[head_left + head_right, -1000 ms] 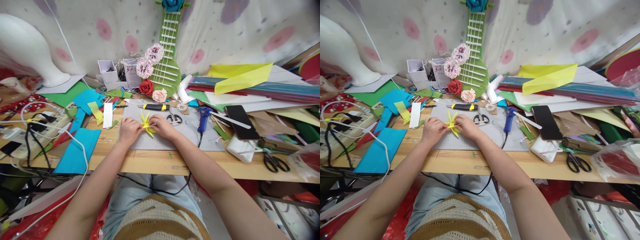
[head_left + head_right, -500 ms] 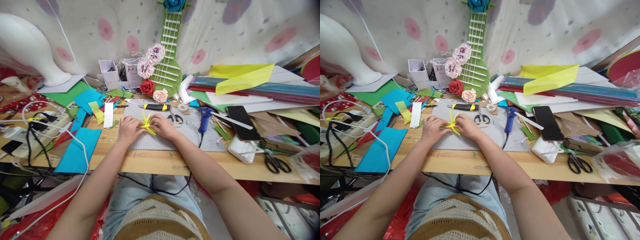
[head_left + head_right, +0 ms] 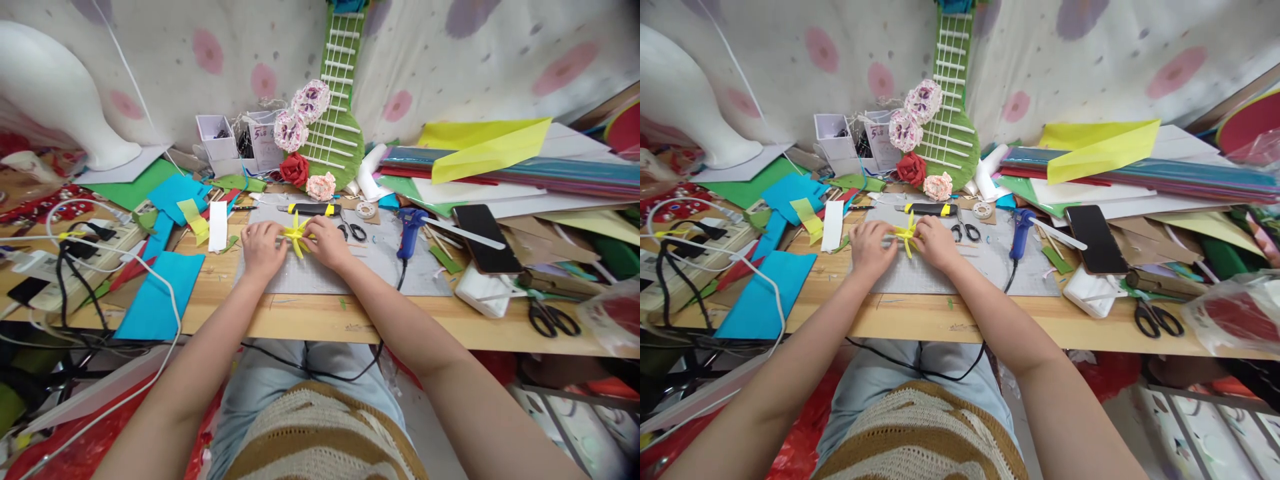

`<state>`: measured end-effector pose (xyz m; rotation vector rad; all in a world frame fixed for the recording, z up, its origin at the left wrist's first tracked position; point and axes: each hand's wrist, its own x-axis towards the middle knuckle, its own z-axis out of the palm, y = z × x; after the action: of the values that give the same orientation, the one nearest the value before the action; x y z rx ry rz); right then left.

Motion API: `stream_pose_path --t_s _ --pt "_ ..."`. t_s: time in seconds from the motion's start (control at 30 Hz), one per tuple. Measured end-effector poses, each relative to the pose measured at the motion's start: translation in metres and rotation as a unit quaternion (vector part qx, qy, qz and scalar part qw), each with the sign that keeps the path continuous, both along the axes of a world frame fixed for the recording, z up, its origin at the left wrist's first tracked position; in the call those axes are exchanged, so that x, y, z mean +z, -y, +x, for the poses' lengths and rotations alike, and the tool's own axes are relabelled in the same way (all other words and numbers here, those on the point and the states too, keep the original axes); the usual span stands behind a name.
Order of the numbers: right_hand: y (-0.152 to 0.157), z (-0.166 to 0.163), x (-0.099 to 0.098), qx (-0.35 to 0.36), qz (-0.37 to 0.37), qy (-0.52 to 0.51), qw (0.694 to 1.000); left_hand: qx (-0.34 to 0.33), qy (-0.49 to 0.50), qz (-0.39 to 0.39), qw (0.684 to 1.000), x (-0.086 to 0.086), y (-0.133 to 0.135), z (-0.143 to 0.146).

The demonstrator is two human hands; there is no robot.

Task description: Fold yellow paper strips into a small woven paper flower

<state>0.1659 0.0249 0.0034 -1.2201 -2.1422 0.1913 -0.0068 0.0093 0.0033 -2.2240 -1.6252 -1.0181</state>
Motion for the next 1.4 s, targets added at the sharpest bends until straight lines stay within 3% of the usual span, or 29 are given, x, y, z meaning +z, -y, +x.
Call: stream_pose_path --t_s 0.07,0.27,0.43,0.83,1.03,1.23,1.4 --pt "0.001 -0.004 0.0 -0.042 0.01 0.006 0.999 0.041 0.04 -0.003 0.998 0.002 0.004 0.009" --pt "0.002 -0.014 -0.003 -0.073 0.031 0.034 0.996 0.026 0.042 -0.089 0.995 -0.004 0.007 0.022" --pt "0.003 -0.015 -0.003 -0.076 0.024 0.012 0.997 0.062 -0.003 -0.088 0.994 -0.008 0.003 0.02" --pt "0.003 -0.014 -0.003 -0.107 -0.046 -0.098 0.988 0.03 -0.063 -0.063 0.996 -0.007 0.004 0.02" --pt "0.003 -0.012 -0.002 -0.079 -0.05 -0.085 0.992 0.026 -0.026 -0.094 0.995 -0.009 0.004 0.016" --pt "0.003 -0.009 0.0 -0.066 -0.041 -0.031 0.996 -0.027 0.153 -0.079 0.985 -0.007 -0.003 0.001" --pt "0.001 -0.006 -0.003 -0.035 -0.039 -0.015 0.999 -0.032 0.081 -0.038 0.995 -0.005 -0.01 -0.005"
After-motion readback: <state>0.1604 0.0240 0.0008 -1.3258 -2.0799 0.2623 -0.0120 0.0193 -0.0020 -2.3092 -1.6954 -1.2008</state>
